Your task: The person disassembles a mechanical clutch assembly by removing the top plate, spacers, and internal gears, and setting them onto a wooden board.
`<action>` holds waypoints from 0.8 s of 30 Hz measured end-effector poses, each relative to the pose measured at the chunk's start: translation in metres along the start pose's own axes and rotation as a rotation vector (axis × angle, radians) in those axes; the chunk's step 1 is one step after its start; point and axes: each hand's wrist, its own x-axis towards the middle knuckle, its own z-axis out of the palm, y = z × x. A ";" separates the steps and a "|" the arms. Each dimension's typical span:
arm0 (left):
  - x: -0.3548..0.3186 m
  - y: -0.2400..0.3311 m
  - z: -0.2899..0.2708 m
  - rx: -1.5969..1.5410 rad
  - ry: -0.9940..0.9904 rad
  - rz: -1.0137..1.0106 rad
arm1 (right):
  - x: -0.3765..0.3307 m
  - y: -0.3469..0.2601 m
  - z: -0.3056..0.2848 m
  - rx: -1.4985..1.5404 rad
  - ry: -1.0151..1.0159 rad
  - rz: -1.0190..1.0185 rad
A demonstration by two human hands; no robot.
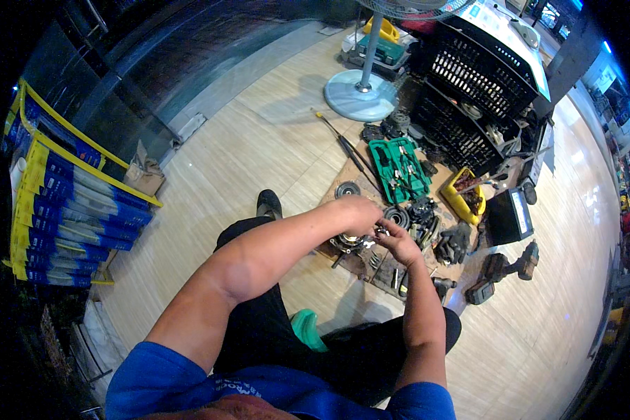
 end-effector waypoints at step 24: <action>-0.002 0.002 -0.001 0.005 -0.070 0.001 | 0.012 0.015 -0.015 -0.144 -0.063 -0.123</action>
